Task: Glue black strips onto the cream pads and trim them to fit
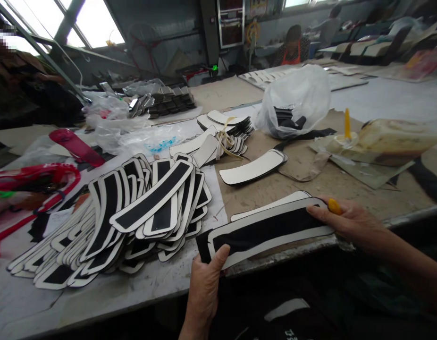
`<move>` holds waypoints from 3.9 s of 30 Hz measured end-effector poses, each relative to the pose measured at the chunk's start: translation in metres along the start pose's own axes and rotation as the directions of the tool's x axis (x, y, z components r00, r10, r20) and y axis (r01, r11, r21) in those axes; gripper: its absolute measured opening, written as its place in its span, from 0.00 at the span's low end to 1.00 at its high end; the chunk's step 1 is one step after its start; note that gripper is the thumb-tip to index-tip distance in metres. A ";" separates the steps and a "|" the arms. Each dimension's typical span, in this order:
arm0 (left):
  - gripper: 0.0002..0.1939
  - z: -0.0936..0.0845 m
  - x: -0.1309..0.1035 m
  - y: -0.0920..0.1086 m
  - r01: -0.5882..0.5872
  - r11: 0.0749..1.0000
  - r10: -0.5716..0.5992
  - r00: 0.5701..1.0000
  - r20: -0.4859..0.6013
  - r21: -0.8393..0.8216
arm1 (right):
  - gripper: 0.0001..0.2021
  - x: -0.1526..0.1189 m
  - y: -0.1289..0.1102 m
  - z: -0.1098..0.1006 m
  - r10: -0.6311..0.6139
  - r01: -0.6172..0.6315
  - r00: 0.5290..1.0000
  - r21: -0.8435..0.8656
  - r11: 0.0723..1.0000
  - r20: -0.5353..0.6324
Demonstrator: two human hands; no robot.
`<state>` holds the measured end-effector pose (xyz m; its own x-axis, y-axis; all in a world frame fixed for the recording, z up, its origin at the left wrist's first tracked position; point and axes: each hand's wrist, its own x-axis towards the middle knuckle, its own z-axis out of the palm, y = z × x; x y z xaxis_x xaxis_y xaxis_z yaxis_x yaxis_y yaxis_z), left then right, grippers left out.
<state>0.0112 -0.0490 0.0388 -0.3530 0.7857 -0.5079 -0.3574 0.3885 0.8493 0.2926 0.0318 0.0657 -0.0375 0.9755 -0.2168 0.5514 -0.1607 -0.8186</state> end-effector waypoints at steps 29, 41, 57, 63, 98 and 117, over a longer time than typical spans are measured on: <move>0.20 -0.003 0.009 -0.006 0.140 0.990 -0.135 0.976 0.168 -0.014 | 0.14 0.008 0.018 0.010 0.177 -0.212 0.970 0.214 0.954 0.168; 0.21 -0.001 0.007 -0.010 0.272 0.930 -0.254 0.962 0.102 -0.245 | 0.11 0.002 0.010 0.009 0.240 -0.438 0.894 0.629 0.643 0.377; 0.32 -0.001 0.016 -0.013 0.286 0.952 -0.292 0.955 -0.043 -0.106 | 0.15 0.005 0.019 0.006 0.086 -0.130 0.986 0.341 0.931 0.141; 0.29 0.005 0.002 -0.008 0.189 0.980 -0.189 0.982 0.000 -0.059 | 0.14 0.001 0.020 0.004 0.123 -0.150 0.984 0.228 0.962 0.126; 0.17 -0.006 0.005 -0.020 -0.004 0.976 -0.067 0.947 0.315 0.218 | 0.17 -0.007 -0.001 0.005 -0.079 0.065 0.995 -0.199 0.978 -0.059; 0.15 -0.007 0.002 -0.013 0.015 0.984 -0.080 0.930 0.360 0.178 | 0.17 -0.006 0.010 -0.002 0.082 -0.076 0.996 0.130 0.989 -0.041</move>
<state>0.0088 -0.0559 0.0256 0.0113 0.8727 -0.4881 -0.2030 0.4800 0.8535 0.2997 0.0243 0.0599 0.0418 0.9643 -0.2616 0.4397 -0.2528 -0.8618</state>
